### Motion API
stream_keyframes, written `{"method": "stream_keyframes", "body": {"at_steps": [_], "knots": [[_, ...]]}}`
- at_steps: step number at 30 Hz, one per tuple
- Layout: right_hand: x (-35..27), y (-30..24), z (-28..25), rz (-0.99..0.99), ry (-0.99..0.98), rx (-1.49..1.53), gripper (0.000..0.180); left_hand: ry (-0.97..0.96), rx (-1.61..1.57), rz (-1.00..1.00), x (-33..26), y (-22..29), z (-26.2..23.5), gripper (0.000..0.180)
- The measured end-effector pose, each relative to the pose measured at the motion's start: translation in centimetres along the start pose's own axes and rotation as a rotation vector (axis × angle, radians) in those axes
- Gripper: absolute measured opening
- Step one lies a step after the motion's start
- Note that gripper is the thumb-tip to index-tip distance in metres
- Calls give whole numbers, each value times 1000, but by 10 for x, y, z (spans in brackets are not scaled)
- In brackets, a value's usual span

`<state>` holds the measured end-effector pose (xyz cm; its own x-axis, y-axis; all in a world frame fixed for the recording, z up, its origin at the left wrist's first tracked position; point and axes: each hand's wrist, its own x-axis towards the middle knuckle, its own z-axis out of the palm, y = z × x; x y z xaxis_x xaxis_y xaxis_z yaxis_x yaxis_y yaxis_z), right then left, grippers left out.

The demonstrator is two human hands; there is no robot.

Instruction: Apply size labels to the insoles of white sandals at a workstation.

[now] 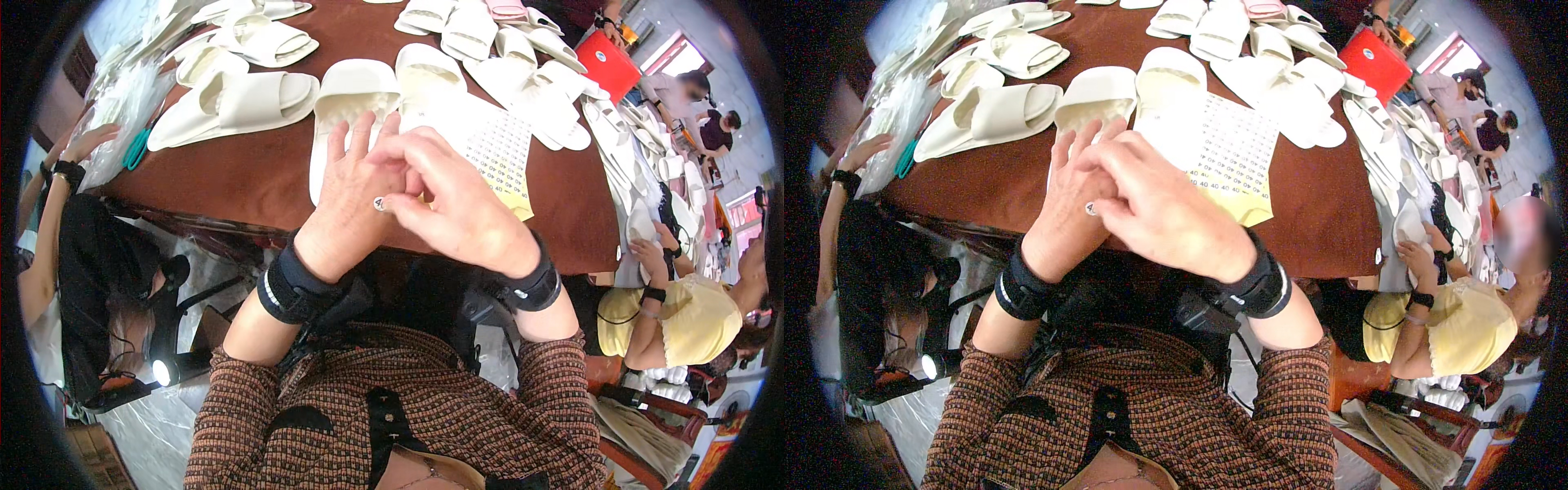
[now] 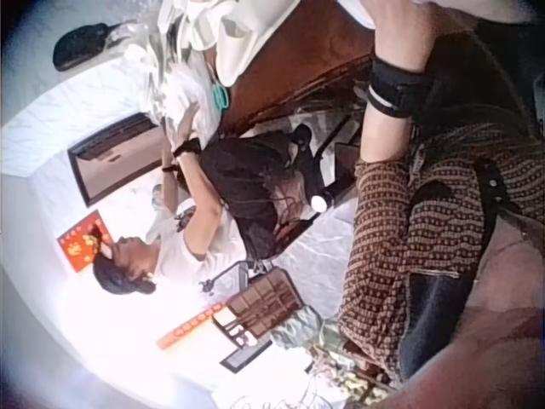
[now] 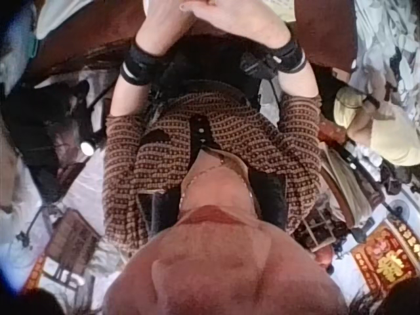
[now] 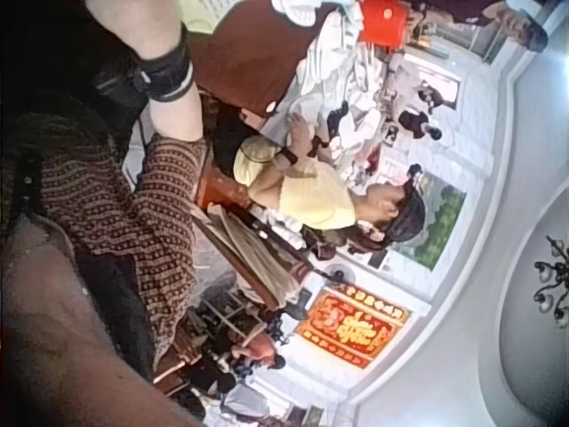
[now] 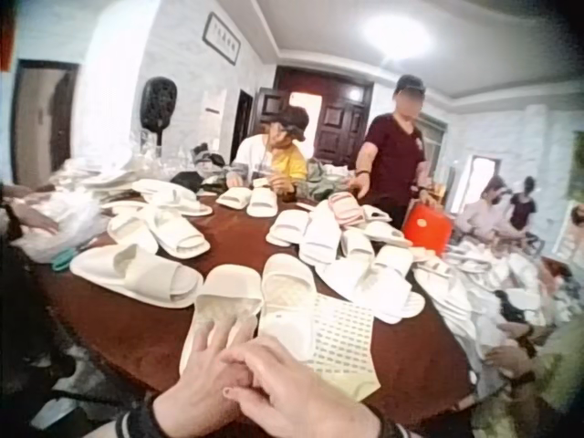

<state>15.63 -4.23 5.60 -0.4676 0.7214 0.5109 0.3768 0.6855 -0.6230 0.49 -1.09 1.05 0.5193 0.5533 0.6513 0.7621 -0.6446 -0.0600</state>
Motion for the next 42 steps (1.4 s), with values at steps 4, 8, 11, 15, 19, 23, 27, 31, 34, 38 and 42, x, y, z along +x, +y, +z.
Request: {"method": "stream_keyframes", "body": {"at_steps": [4, 8, 11, 15, 19, 23, 27, 31, 34, 38, 42], "knots": [[13, 27, -26, 112, 9, 43, 32, -72, -16, -46, -5, -8, 2, 36], [42, 68, -55, 235, 81, -108, 35, -121, -139, -71, -5, -9, 2, 33], [52, 114, -49, 232, 131, -266, 39, -124, -176, -66, -11, -7, 5, 34], [63, 152, -38, 192, 227, -571, 40, -35, -174, -43, -18, -8, 8, 33], [79, 162, -39, 350, 83, -531, 42, -25, -147, -48, -20, -4, 8, 33], [78, 159, -35, 367, 32, -726, 32, -72, -195, -85, -23, 0, 3, 32], [62, 122, -43, 337, 58, -735, 25, -20, -242, -94, -28, 1, -8, 30], [38, 97, -40, 199, 129, -666, 34, -41, -236, -44, -29, 0, -21, 30], [23, 92, -35, 199, 144, -529, 39, -84, -280, 24, -34, -3, -24, 30], [18, 74, -40, 266, 92, -366, 26, -54, -292, 31, -32, -11, -26, 34], [12, 58, -31, 121, 264, -223, 26, -49, -278, 36, -33, -15, -27, 34]]}}
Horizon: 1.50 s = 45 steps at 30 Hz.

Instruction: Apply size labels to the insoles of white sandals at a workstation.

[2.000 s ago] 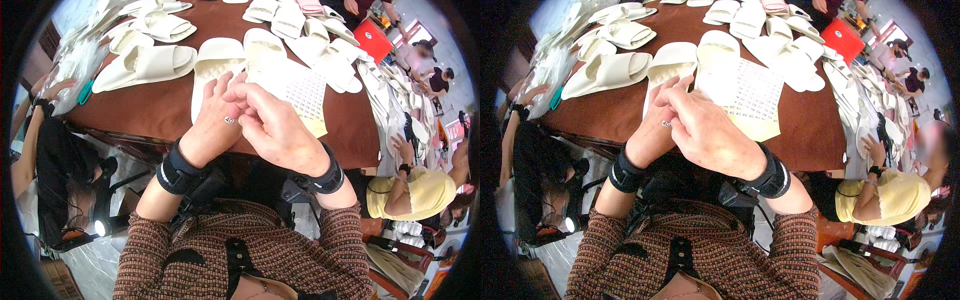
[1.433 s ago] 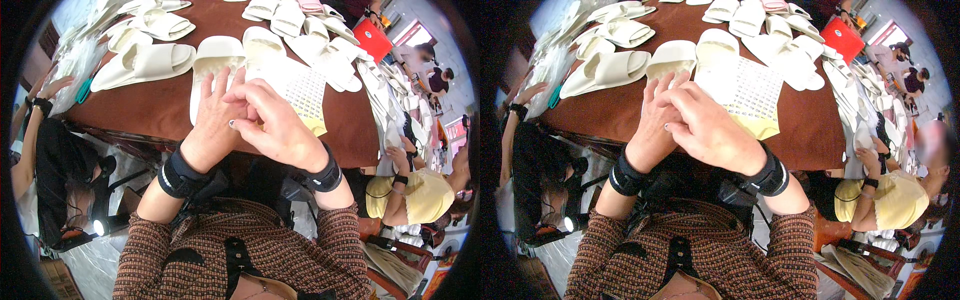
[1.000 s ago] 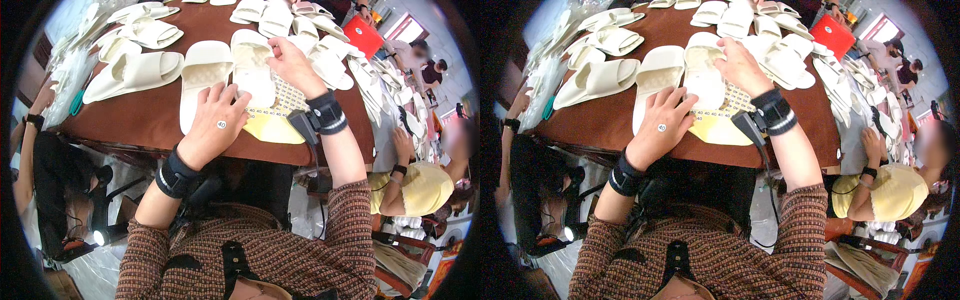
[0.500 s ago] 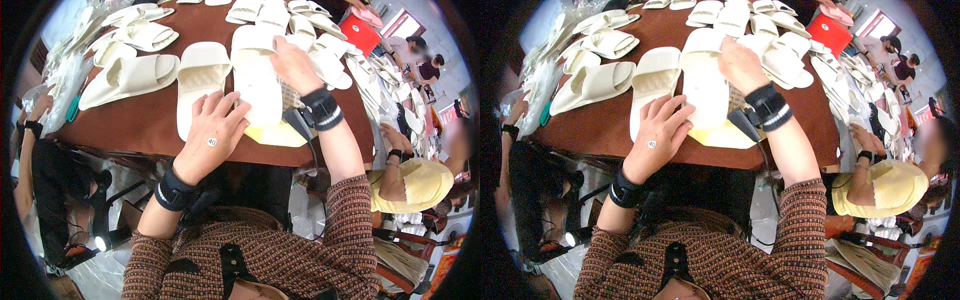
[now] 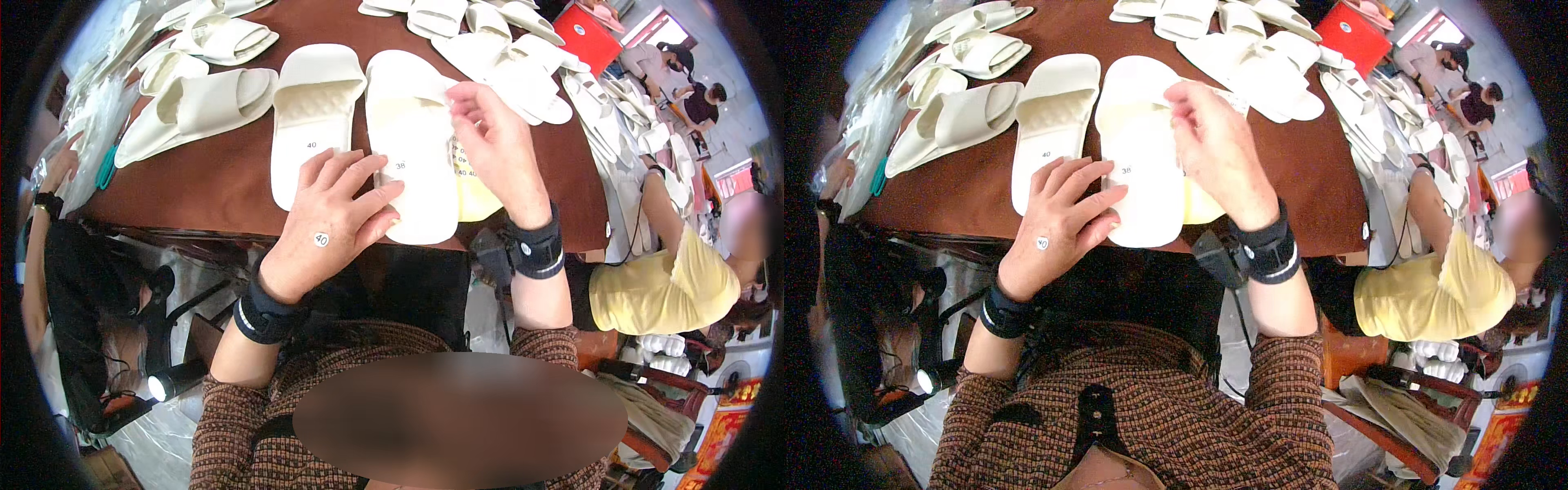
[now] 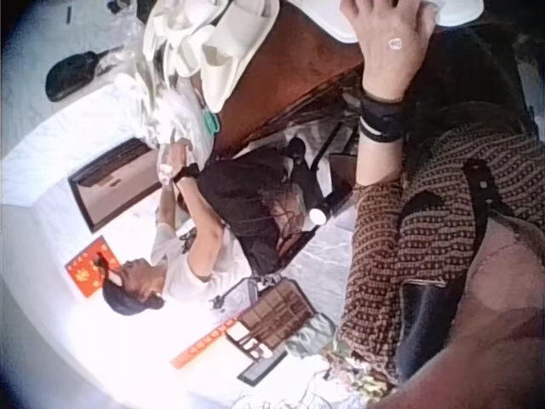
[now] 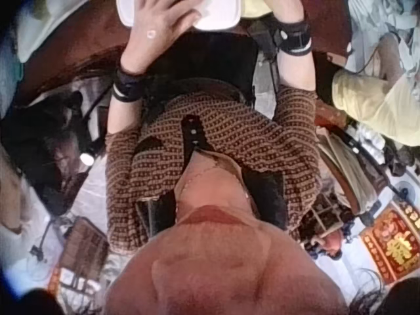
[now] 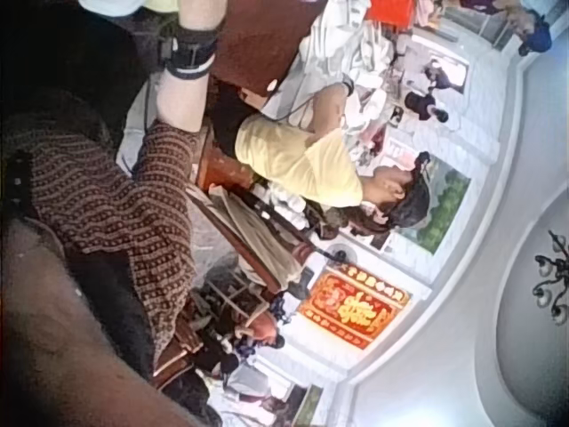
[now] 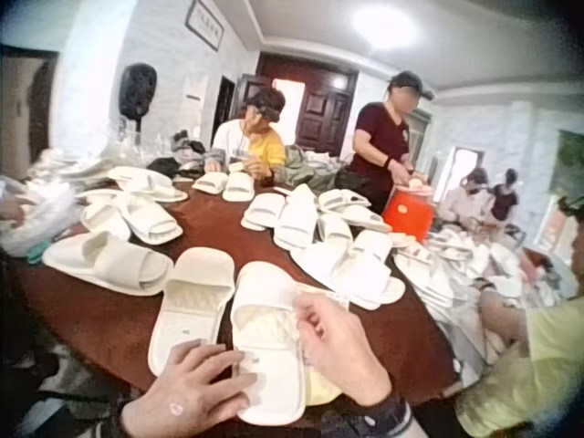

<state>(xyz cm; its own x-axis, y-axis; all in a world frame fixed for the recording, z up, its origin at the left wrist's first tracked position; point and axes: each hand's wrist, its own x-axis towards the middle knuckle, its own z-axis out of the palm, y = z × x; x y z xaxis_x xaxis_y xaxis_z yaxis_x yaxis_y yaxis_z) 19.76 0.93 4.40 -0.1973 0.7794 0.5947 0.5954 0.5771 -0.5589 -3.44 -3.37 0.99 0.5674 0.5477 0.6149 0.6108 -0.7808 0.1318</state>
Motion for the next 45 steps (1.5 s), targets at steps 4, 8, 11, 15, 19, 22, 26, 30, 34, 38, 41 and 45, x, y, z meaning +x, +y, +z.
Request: {"method": "stream_keyframes", "body": {"at_steps": [4, 8, 11, 15, 19, 22, 26, 30, 34, 38, 41, 45], "knots": [[-15, -18, 20, -10, -123, 196, 24, -1, 3, 6, 1, -2, -1, 36], [-22, -10, 35, -114, -112, 87, 25, 1, -9, 3, 3, 0, 0, 36], [-21, -9, 39, -147, -107, 28, 27, -2, -9, -1, 5, 0, 0, 35], [-20, -7, 43, -225, -73, -47, 31, -7, -8, -3, 6, -2, 0, 33], [-21, -10, 42, -180, -55, 3, 32, 24, -2, 27, 7, -3, 2, 33], [-23, -9, 45, -207, 17, 49, 30, 19, -2, 30, 8, -4, 2, 33], [-22, -9, 46, -197, 4, 39, 28, -2, -8, 4, 8, -4, 0, 32], [-21, -9, 45, -229, 2, -11, 28, 4, -9, 12, 9, -5, 1, 32], [-22, -8, 44, -216, -9, 3, 28, 26, -5, 34, 9, -5, 4, 32], [-24, -10, 44, -205, 18, 12, 28, 21, -18, 35, 10, -4, 2, 32], [-23, -8, 45, -216, 13, -7, 28, 24, -2, 35, 10, -5, 2, 32], [-23, -7, 45, -235, -13, -34, 29, 23, -13, 33, 10, -5, 3, 32]]}}
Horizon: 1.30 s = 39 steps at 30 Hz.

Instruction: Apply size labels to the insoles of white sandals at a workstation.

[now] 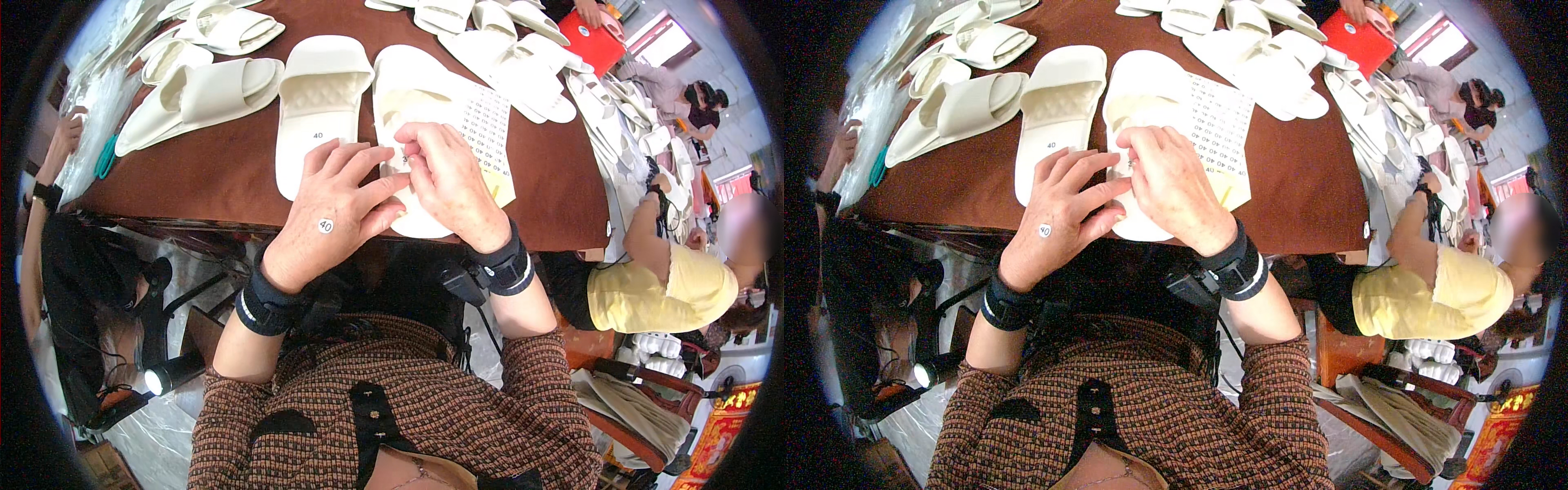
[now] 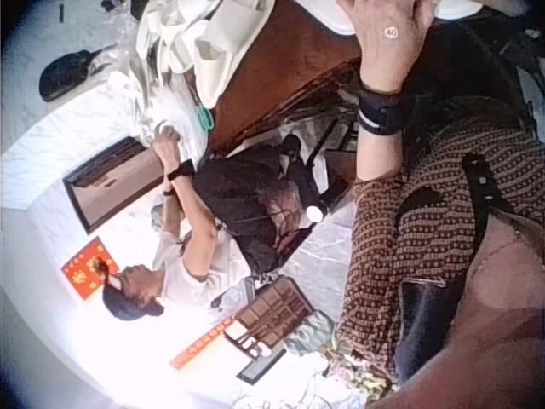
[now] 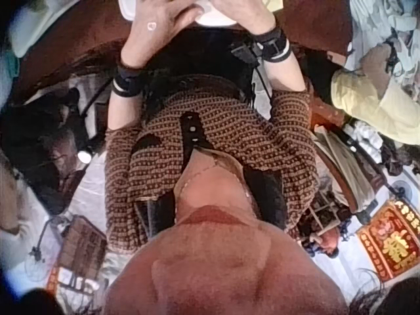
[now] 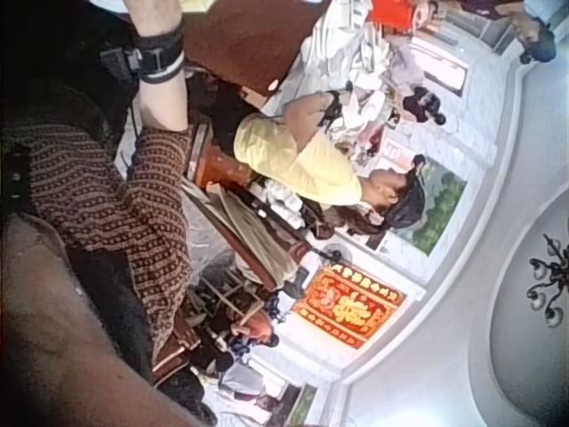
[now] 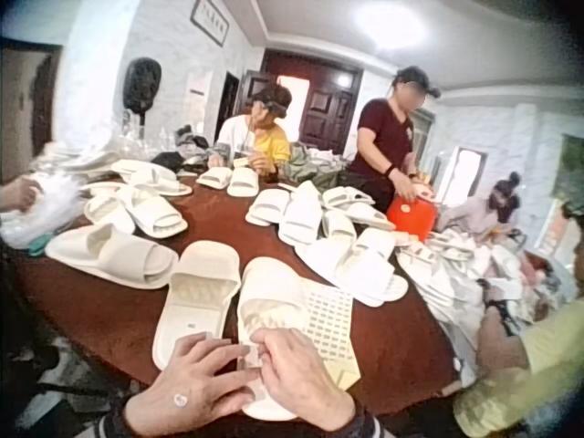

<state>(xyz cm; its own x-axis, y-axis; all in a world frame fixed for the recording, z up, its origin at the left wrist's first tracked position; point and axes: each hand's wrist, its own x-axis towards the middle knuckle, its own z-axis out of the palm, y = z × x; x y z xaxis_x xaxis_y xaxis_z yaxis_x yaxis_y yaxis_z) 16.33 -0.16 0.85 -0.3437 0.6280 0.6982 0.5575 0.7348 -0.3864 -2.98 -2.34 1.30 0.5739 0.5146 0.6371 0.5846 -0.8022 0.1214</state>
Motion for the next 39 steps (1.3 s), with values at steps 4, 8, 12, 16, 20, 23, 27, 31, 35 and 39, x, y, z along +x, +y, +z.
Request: {"method": "stream_keyframes", "body": {"at_steps": [4, 8, 12, 16, 20, 23, 27, 31, 35, 39], "knots": [[-1, 1, 0, -5, -8, -3, 29, -5, -6, -1, 0, 0, 1, 32], [-2, -1, -1, 14, -4, 15, 28, -3, -8, 0, 0, 0, 2, 33], [-4, 0, 2, 49, 71, 86, 30, -6, -13, -2, 0, 0, 0, 33], [-3, 0, 2, 18, 74, 57, 31, -18, -27, -25, 1, 1, -1, 33], [-2, 0, 1, 42, 40, 56, 30, -23, -27, -23, 1, 0, 0, 33], [-3, 2, 2, 63, 19, 56, 29, -20, -24, -24, 1, 0, -1, 33], [-3, 6, 0, 135, -16, 105, 27, -19, -33, -19, 2, 1, -1, 33], [5, 3, -6, 163, -53, 138, 26, -23, -31, -24, 2, 1, -2, 33], [11, 1, -8, 164, -115, 93, 23, 7, -13, 1, 1, -2, 1, 32], [8, 1, -5, 137, -86, 2, 22, 7, -23, 8, 3, -1, 2, 31]]}}
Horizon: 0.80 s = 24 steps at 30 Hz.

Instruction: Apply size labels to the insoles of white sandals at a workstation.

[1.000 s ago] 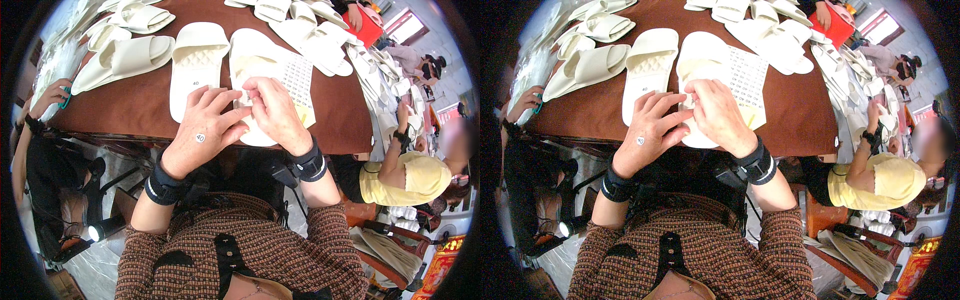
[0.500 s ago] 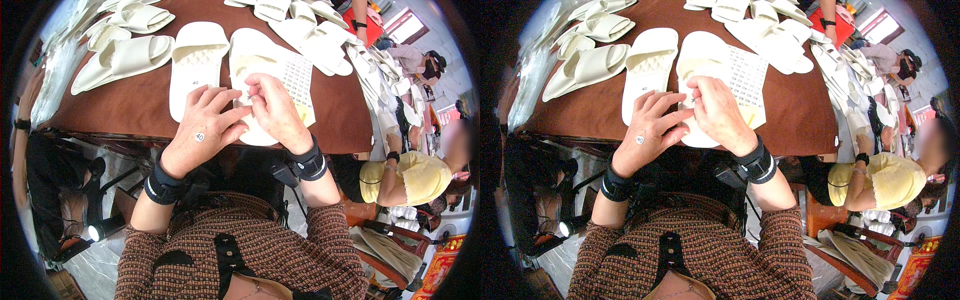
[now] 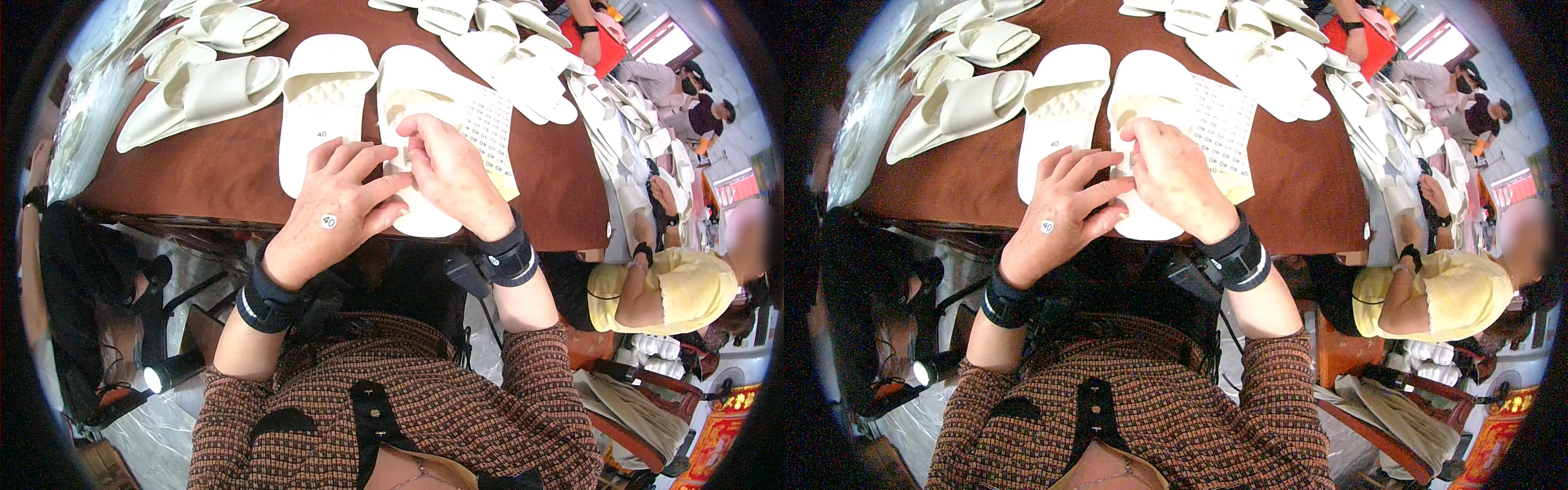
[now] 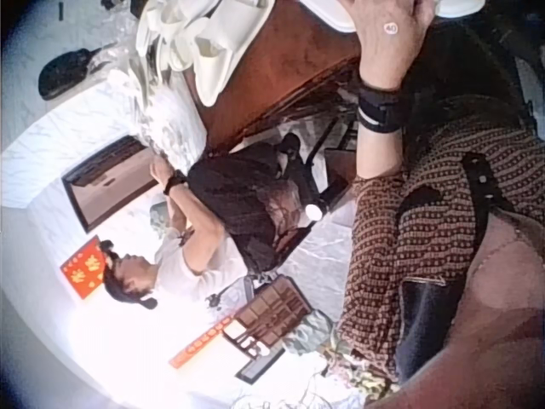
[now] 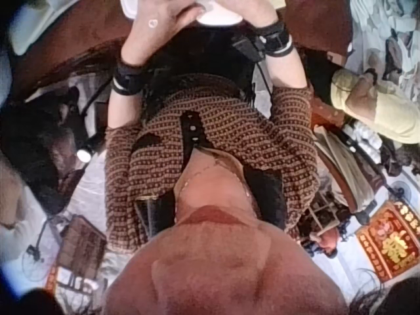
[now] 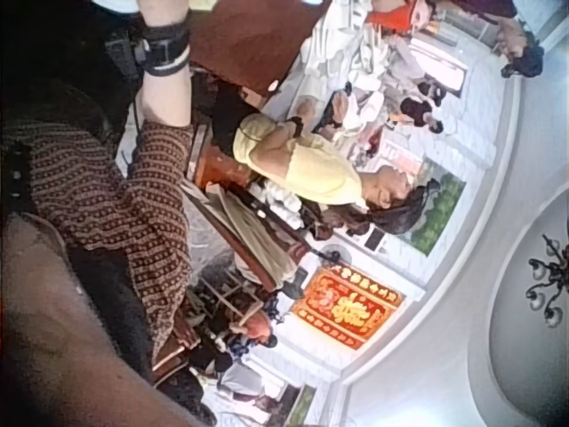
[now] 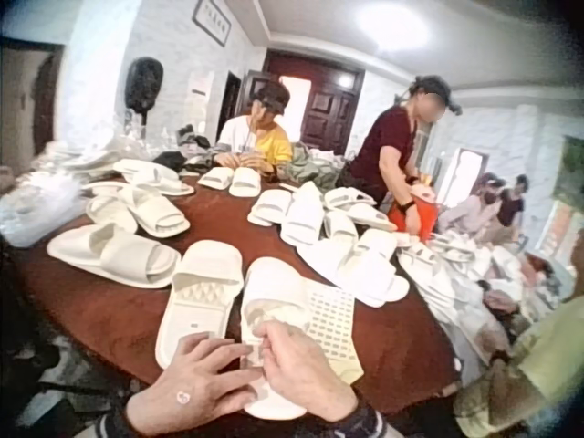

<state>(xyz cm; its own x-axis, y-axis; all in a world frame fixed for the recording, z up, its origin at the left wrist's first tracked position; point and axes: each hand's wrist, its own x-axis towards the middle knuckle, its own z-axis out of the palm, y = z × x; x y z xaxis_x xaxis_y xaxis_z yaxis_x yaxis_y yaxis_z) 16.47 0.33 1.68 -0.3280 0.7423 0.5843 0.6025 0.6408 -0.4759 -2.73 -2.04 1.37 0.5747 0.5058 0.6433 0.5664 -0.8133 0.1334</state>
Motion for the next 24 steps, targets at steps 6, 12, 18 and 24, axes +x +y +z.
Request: {"method": "stream_keyframes", "body": {"at_steps": [6, 12, 18, 24], "knots": [[-6, 3, 2, -39, 68, -9, 25, -1, -14, 6, 1, 1, 0, 30], [-14, 5, -3, 131, 78, 389, 20, -9, -6, 2, 1, 1, -2, 30], [-13, 6, -31, 199, 3, 418, 22, -41, -10, -31, 0, 1, -8, 32], [-9, 15, -35, 233, -92, 299, 20, -20, -1, -33, -1, -2, -8, 32]]}}
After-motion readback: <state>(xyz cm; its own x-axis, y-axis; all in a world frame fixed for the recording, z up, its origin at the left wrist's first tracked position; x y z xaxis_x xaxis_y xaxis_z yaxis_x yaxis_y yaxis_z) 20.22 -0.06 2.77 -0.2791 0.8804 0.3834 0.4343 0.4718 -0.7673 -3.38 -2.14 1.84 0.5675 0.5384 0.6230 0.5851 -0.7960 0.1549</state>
